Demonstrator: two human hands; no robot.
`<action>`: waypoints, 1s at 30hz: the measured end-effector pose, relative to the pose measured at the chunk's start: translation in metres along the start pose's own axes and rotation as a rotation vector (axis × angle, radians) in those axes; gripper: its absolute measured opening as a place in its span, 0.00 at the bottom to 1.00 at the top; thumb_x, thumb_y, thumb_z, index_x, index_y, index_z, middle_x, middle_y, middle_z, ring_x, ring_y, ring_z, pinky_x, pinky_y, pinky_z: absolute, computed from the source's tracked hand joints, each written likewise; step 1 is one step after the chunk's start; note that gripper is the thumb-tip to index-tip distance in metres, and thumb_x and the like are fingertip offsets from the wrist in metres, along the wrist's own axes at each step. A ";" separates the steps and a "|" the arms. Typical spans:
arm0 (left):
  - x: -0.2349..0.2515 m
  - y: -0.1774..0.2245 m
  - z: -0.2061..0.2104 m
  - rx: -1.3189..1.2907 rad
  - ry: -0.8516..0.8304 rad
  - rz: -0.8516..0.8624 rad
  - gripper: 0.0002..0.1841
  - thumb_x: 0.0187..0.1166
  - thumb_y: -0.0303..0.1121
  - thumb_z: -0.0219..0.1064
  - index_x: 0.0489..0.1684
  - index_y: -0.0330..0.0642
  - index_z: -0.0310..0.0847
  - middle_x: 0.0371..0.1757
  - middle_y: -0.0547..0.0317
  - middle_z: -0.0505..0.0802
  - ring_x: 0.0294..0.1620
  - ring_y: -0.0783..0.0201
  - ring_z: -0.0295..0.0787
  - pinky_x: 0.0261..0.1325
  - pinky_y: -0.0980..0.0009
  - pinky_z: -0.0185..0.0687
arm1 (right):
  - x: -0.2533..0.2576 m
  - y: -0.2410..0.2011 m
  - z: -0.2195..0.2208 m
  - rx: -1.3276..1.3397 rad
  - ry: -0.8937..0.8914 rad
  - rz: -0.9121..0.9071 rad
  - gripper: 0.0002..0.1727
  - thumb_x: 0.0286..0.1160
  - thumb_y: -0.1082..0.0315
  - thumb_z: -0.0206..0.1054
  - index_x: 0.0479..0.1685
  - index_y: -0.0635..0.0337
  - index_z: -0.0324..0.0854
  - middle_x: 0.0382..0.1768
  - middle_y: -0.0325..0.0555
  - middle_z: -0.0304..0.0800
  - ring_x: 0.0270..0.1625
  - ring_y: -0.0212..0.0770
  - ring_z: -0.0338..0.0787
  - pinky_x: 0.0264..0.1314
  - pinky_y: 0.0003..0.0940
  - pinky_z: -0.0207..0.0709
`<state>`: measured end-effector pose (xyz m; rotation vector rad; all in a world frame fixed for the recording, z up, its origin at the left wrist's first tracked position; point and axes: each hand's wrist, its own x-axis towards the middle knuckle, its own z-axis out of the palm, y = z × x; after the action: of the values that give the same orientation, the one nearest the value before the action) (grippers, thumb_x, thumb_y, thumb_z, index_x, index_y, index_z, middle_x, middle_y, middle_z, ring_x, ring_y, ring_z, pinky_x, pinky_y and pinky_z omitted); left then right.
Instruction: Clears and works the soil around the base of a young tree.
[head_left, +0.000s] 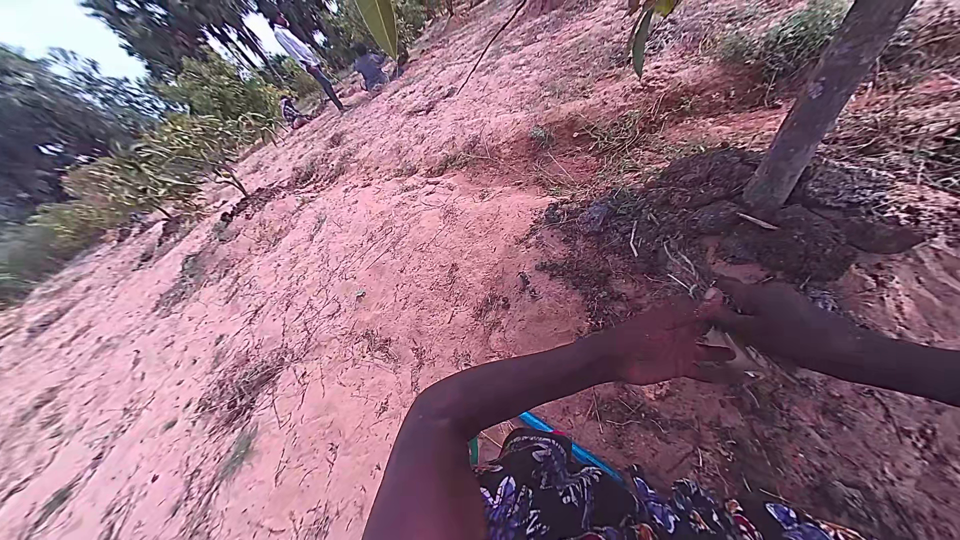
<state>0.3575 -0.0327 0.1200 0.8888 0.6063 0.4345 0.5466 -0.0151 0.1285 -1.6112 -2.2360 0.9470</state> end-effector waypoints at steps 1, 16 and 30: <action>-0.001 -0.003 0.004 0.039 -0.024 -0.020 0.31 0.96 0.49 0.32 0.91 0.40 0.48 0.87 0.36 0.64 0.82 0.39 0.69 0.73 0.41 0.75 | -0.008 0.006 0.000 -0.022 -0.023 0.014 0.16 0.89 0.62 0.62 0.46 0.72 0.80 0.27 0.57 0.78 0.32 0.53 0.80 0.39 0.55 0.72; -0.019 -0.081 -0.133 0.146 0.622 -0.441 0.22 0.96 0.42 0.44 0.79 0.38 0.68 0.68 0.44 0.82 0.53 0.56 0.84 0.55 0.58 0.80 | -0.075 0.105 0.028 -0.191 -0.113 0.096 0.23 0.91 0.58 0.55 0.51 0.77 0.76 0.38 0.80 0.84 0.45 0.82 0.87 0.43 0.78 0.72; -0.047 -0.098 -0.181 0.257 0.957 -0.334 0.18 0.94 0.32 0.51 0.78 0.37 0.69 0.58 0.45 0.87 0.44 0.59 0.85 0.49 0.61 0.81 | -0.102 0.115 0.009 -0.436 -0.072 -0.062 0.20 0.93 0.62 0.51 0.59 0.75 0.74 0.50 0.81 0.86 0.50 0.82 0.90 0.44 0.74 0.80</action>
<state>0.2138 -0.0095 -0.0337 0.7658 1.6923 0.4718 0.6677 -0.0894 0.0695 -1.6768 -2.6641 0.5316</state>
